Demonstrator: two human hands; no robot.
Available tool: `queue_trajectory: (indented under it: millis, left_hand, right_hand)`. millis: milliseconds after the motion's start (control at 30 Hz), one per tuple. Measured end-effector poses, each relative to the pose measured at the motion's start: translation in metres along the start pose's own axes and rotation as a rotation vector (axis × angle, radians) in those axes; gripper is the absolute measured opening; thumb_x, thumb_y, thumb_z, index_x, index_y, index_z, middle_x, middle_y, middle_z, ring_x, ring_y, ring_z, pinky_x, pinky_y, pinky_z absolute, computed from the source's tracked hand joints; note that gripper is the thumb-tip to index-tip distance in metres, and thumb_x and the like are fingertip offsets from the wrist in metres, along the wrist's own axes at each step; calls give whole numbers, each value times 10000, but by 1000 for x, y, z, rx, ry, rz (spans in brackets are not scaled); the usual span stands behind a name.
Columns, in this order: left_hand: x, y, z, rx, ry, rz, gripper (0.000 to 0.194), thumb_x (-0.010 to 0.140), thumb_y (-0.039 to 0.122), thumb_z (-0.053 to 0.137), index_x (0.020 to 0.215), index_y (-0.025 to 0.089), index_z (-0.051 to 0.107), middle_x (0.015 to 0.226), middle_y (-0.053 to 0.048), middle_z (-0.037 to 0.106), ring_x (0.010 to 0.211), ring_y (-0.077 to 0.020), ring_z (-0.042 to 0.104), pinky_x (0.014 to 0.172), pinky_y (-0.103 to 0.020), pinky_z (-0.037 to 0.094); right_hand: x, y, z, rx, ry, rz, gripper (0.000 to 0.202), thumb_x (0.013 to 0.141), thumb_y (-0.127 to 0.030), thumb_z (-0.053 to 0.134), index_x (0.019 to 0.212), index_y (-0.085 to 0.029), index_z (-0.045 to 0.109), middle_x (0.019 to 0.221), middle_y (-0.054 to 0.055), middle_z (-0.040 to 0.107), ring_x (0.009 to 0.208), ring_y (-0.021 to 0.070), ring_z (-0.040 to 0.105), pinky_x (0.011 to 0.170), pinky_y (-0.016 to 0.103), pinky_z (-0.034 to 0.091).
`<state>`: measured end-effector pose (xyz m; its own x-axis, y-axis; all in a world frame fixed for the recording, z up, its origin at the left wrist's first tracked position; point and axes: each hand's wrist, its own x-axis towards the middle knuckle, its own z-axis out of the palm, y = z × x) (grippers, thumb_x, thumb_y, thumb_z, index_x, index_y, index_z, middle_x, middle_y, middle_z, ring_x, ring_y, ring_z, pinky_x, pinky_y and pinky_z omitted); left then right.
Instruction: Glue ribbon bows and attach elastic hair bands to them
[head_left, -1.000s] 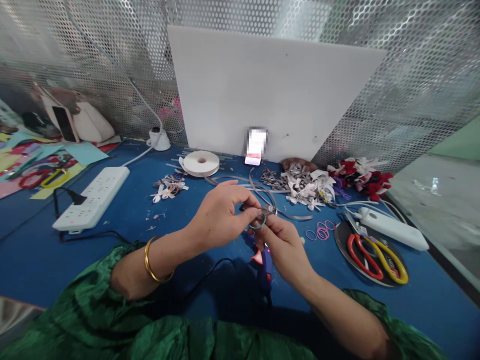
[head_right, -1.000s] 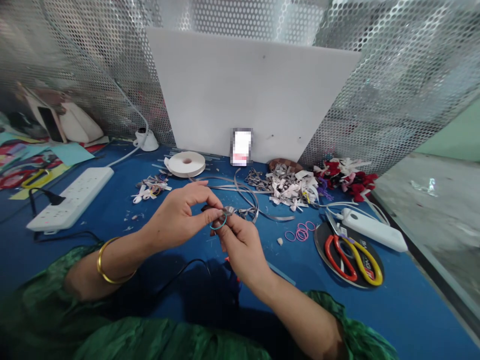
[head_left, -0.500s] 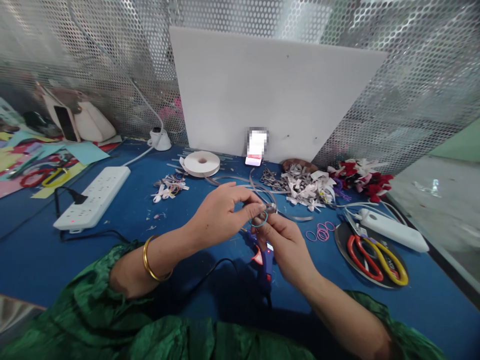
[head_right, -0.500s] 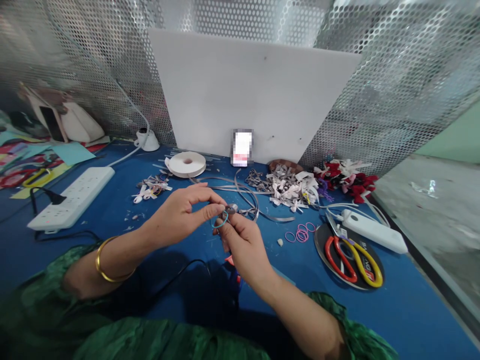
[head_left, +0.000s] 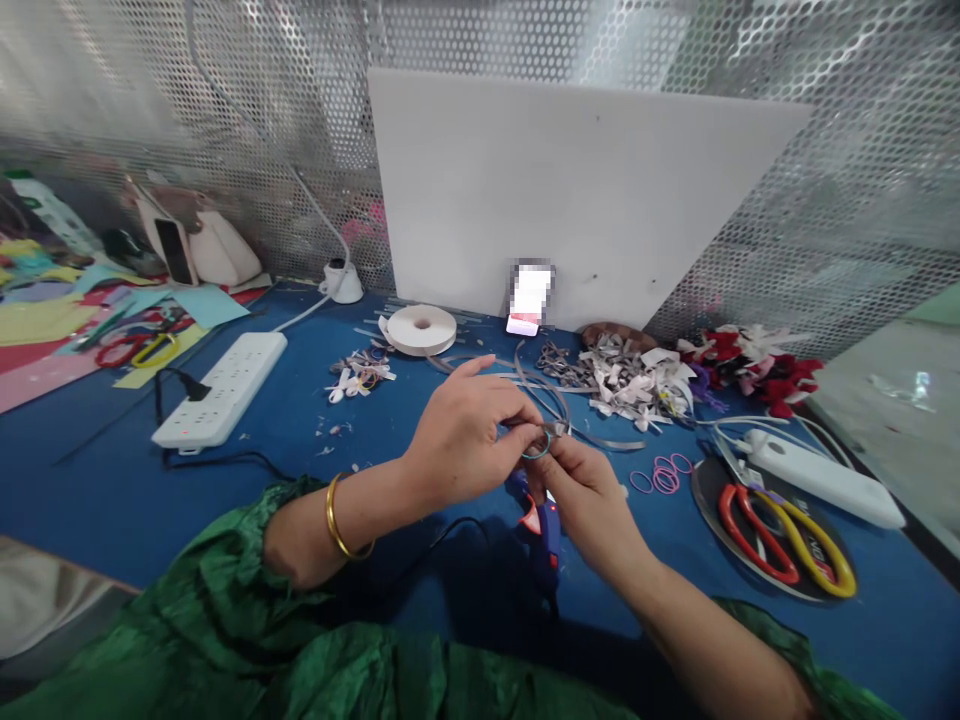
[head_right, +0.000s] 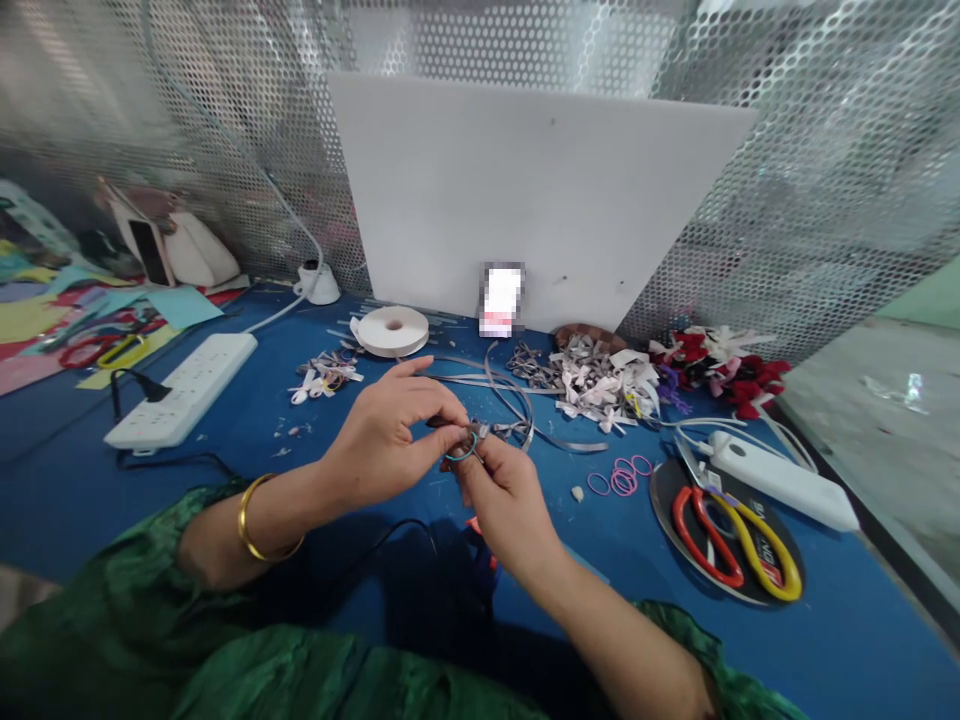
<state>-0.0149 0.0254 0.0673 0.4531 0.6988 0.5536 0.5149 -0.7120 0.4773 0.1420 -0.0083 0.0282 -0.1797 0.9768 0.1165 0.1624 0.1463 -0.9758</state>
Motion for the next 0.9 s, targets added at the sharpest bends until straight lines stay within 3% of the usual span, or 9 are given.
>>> queue_trajectory:
  millis: [133,233,333,433,500,667,767,833,900]
  left_hand:
    - [5,-8,-5,15,28,-59,99,892,177,636,892,228,721,908,15,786,843,-155,705,1165,-486,292]
    - [13,-25,-24,108,81,-79,157,927,230,601,977,236,750,975,-17,793,917,-177,701,1117,-455,346]
    - [20,-58,-58,254,124,-211,219,914,258,577,1010,230,771,1029,-58,785,957,-212,685,895,-366,480]
    - [20,-100,-93,452,-3,-467,269,892,327,571,1037,248,782,952,-44,788,839,-203,673,775,-325,470]
    - [16,-129,-110,513,-42,-560,263,847,300,596,992,210,797,909,-63,786,831,-225,668,748,-328,458]
    - [2,-181,-118,609,-179,-750,158,730,271,671,775,172,785,808,-99,773,807,-273,661,686,-331,445]
    - [5,-182,-114,614,-291,-752,201,650,330,759,783,180,770,813,-92,777,833,-283,663,712,-321,460]
    - [11,-166,-113,628,-322,-708,344,681,360,756,940,135,769,967,-151,775,929,-331,663,783,-365,474]
    - [16,-136,-111,640,-311,-610,456,787,366,682,1160,106,709,1206,-179,713,1091,-359,622,909,-417,456]
  right_hand:
    - [1,-3,-10,-163,-29,-52,299,926,-447,541,789,-192,618,628,-17,538,592,131,505,561,247,384]
    - [3,-5,-26,-360,10,-91,281,940,-438,530,980,-201,676,704,3,604,672,158,562,636,270,424]
    - [6,1,-47,-501,106,-119,288,933,-449,535,959,-205,687,721,16,640,669,169,583,624,278,430]
    - [3,19,-72,-590,206,-110,293,919,-469,540,939,-214,682,752,22,673,674,177,620,611,278,442]
    - [-3,36,-91,-695,316,-70,318,912,-499,525,929,-222,680,757,27,690,660,186,627,592,284,439]
    - [-16,74,-137,-866,565,30,331,876,-495,525,867,-209,690,663,48,676,592,212,596,580,320,399]
    - [-18,88,-155,-908,626,85,340,874,-482,513,863,-199,702,655,59,684,611,225,612,580,322,388]
    - [-16,94,-160,-928,650,107,354,877,-477,498,867,-195,711,654,63,685,633,231,618,588,321,388]
    - [-14,97,-161,-947,654,120,360,875,-473,492,857,-192,717,659,66,687,647,232,614,600,321,386]
